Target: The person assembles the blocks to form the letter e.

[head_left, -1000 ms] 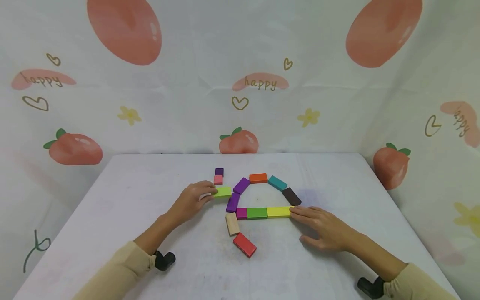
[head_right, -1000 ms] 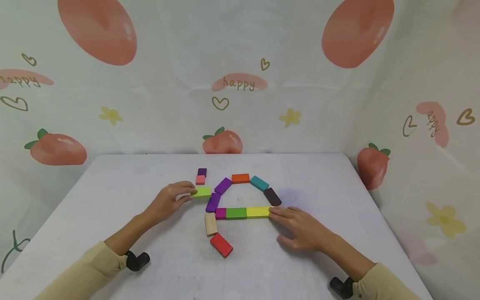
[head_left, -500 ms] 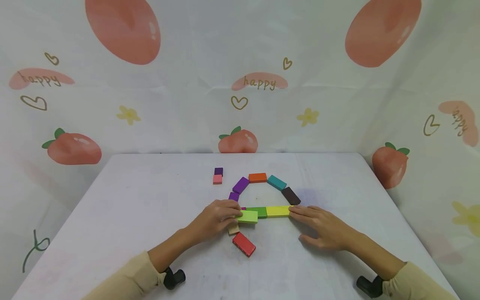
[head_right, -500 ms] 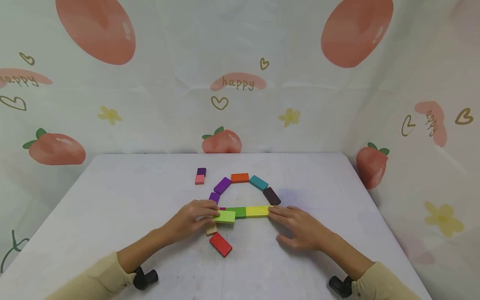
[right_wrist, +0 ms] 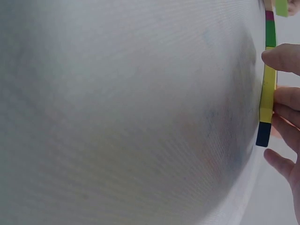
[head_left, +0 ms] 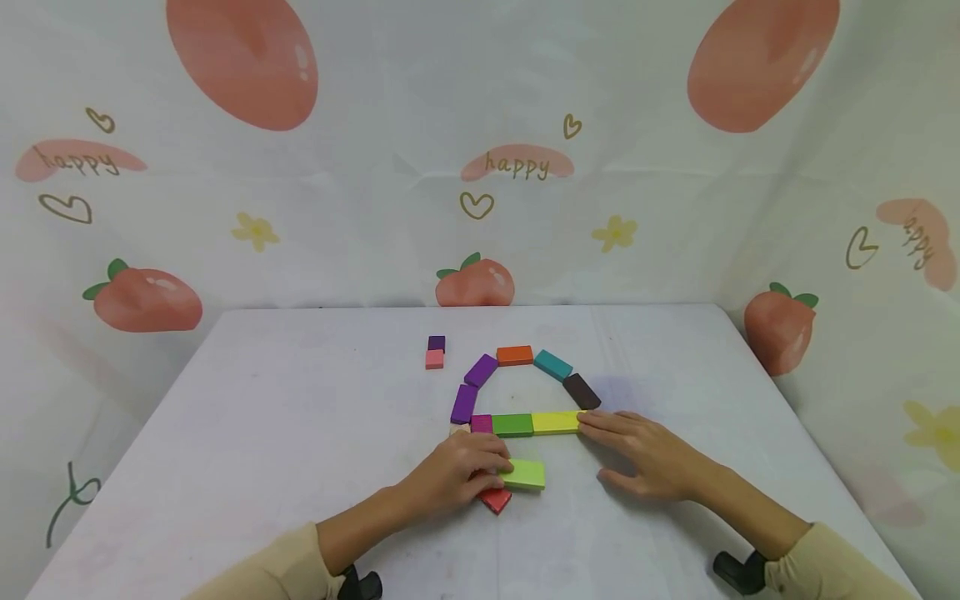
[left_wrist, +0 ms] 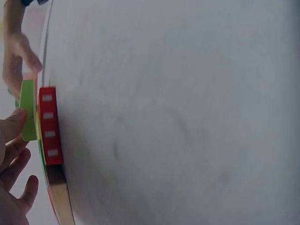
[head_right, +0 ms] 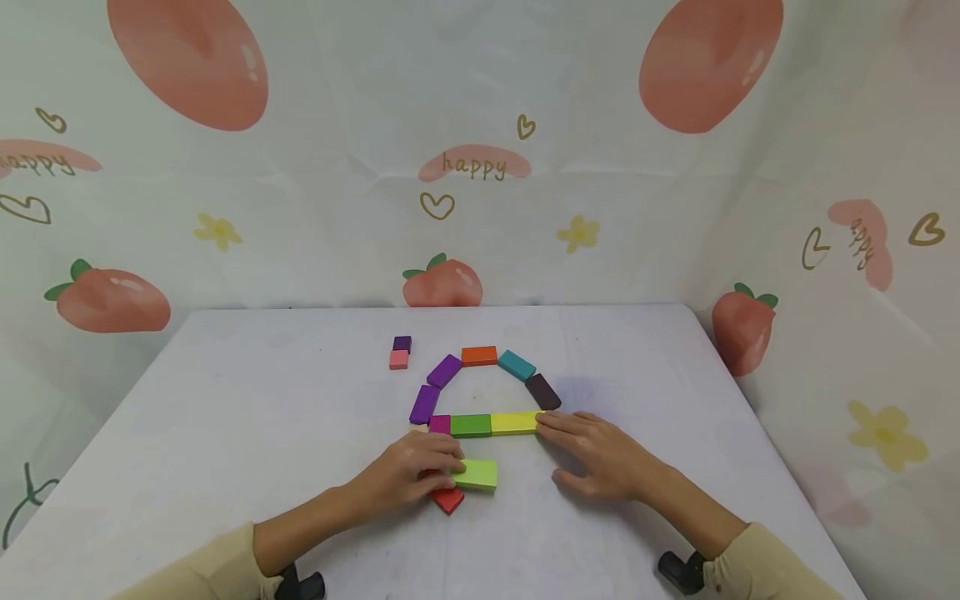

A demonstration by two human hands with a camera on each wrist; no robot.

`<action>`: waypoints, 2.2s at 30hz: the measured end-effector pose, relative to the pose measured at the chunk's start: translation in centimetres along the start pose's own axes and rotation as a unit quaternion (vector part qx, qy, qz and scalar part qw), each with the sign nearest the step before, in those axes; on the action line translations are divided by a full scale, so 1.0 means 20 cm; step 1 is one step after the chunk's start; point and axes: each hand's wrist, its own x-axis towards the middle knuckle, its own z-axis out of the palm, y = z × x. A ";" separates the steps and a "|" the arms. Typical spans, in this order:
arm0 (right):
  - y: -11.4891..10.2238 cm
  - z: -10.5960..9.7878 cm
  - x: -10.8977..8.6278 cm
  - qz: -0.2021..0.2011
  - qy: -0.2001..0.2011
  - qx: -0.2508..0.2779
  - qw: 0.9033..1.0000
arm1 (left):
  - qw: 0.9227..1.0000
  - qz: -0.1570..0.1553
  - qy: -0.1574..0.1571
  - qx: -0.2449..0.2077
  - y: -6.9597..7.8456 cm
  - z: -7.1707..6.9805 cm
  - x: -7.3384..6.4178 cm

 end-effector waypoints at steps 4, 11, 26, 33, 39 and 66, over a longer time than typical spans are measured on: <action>0.00 0.00 0.00 0.006 -0.007 0.003 1.000 | 1.000 -0.012 -0.016 -0.019 0.03 0.03 0.00; 0.00 0.00 0.00 -0.002 0.002 0.002 1.000 | 0.999 -0.007 -0.022 -0.041 0.06 0.07 0.02; -0.01 -0.01 0.00 0.004 -0.003 0.002 1.000 | 0.998 -0.023 -0.042 -0.027 0.10 0.10 0.00; -0.01 -0.01 0.00 0.006 -0.005 0.004 1.000 | 0.999 -0.024 -0.039 -0.027 0.12 0.10 0.00; 0.00 0.00 0.00 0.003 -0.001 0.004 1.000 | 0.999 -0.023 -0.041 -0.025 0.11 0.10 -0.01; 0.00 0.00 0.00 -0.002 0.003 0.000 1.000 | 0.998 -0.056 -0.025 -0.023 0.10 0.05 -0.01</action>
